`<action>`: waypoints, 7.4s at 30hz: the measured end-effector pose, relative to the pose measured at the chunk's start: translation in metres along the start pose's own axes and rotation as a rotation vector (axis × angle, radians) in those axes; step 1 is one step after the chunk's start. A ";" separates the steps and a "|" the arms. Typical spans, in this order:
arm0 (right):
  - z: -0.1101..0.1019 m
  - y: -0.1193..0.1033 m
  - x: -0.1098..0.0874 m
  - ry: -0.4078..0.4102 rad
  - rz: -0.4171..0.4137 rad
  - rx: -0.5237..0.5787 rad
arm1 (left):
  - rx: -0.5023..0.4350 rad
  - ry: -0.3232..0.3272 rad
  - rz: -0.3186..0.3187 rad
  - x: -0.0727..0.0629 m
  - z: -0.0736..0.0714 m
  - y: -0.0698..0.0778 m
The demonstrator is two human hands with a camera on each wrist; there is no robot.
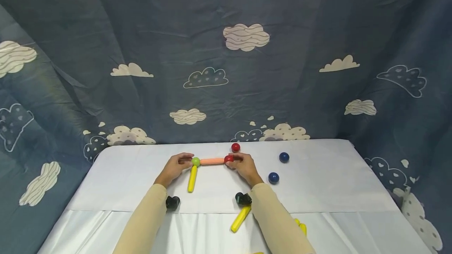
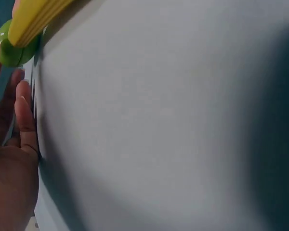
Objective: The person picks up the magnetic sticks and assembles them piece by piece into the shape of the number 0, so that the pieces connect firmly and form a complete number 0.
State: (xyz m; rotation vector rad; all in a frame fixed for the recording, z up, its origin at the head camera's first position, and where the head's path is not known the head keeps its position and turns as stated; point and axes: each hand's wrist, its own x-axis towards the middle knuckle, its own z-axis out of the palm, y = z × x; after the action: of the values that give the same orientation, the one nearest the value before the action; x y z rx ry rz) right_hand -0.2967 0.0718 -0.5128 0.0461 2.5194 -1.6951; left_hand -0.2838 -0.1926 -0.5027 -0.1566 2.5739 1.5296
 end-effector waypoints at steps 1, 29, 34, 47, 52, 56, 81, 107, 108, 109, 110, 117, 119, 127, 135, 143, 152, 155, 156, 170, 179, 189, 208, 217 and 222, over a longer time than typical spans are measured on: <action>0.001 0.000 -0.001 -0.002 -0.003 0.003 | -0.008 -0.015 -0.002 0.000 0.000 -0.001; 0.002 -0.002 0.001 0.002 0.010 0.062 | -0.020 -0.052 -0.031 0.008 0.001 -0.005; -0.012 -0.001 0.004 0.077 -0.002 0.094 | -0.020 -0.054 -0.028 0.009 0.005 -0.003; -0.022 -0.015 0.034 0.091 -0.116 -0.214 | -0.022 -0.068 -0.004 0.012 0.002 -0.010; -0.023 -0.014 0.040 0.022 -0.140 -0.307 | -0.029 -0.070 0.011 0.013 0.006 -0.009; -0.026 -0.008 0.041 0.029 -0.131 -0.337 | -0.041 -0.095 0.011 0.014 0.012 -0.007; 0.010 -0.051 -0.024 -0.170 -0.218 0.029 | 0.004 -0.085 -0.024 0.010 0.000 -0.002; 0.070 -0.062 -0.064 -0.788 -0.419 -0.228 | -0.006 -0.099 0.030 0.012 -0.002 -0.003; 0.070 -0.062 -0.064 -0.799 -0.421 -0.239 | -0.006 -0.100 0.029 0.012 -0.002 -0.003; 0.071 -0.062 -0.063 -0.808 -0.421 -0.245 | -0.005 -0.100 0.028 0.012 -0.002 -0.003; 0.071 -0.063 -0.063 -0.815 -0.423 -0.250 | -0.004 -0.102 0.029 0.011 -0.002 -0.002; 0.077 -0.064 -0.062 -0.820 -0.472 -0.311 | -0.013 -0.102 0.035 0.009 -0.002 -0.001; 0.079 -0.062 -0.062 -0.814 -0.492 -0.348 | -0.015 -0.103 0.035 0.007 -0.002 -0.001; 0.082 -0.062 -0.058 -0.770 -0.547 -0.452 | -0.033 -0.110 0.040 0.008 -0.001 -0.002; 0.082 -0.062 -0.056 -0.771 -0.563 -0.452 | -0.038 -0.106 0.042 0.009 -0.001 -0.001; 0.061 -0.061 -0.055 -0.737 -0.517 -0.317 | -0.025 -0.105 0.031 0.007 -0.002 0.002; 0.009 -0.061 -0.064 -0.841 -0.376 -0.398 | -0.015 -0.113 -0.001 0.011 -0.004 0.001; -0.006 -0.058 -0.070 -0.850 -0.355 -0.435 | -0.003 -0.106 0.000 0.013 -0.006 0.001; -0.011 -0.056 -0.073 -0.854 -0.358 -0.445 | -0.001 -0.105 -0.005 0.013 -0.006 0.000; -0.043 -0.031 -0.116 -0.816 -0.380 -0.644 | 0.016 -0.111 -0.016 0.012 0.000 -0.001; -0.034 -0.028 -0.120 -0.816 -0.365 -0.699 | -0.002 -0.114 -0.046 0.008 -0.001 -0.005; -0.006 -0.034 -0.109 -0.834 -0.374 -0.473 | -0.018 -0.109 -0.052 0.006 0.001 0.002; 0.051 -0.044 -0.113 -0.621 0.067 0.125 | -0.004 -0.122 -0.033 0.005 0.000 0.002; 0.074 -0.040 -0.123 -0.678 0.190 0.268 | -0.034 -0.143 -0.017 0.005 0.001 0.001; 0.087 -0.042 -0.125 -0.681 0.238 0.284 | -0.029 -0.144 -0.027 0.006 -0.003 0.002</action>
State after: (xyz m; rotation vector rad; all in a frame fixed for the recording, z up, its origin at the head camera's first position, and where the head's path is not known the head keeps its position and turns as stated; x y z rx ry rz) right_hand -0.1699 -0.0202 -0.4930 -0.1730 1.7077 -1.6032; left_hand -0.2900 -0.1941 -0.5007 -0.0804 2.4296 1.5113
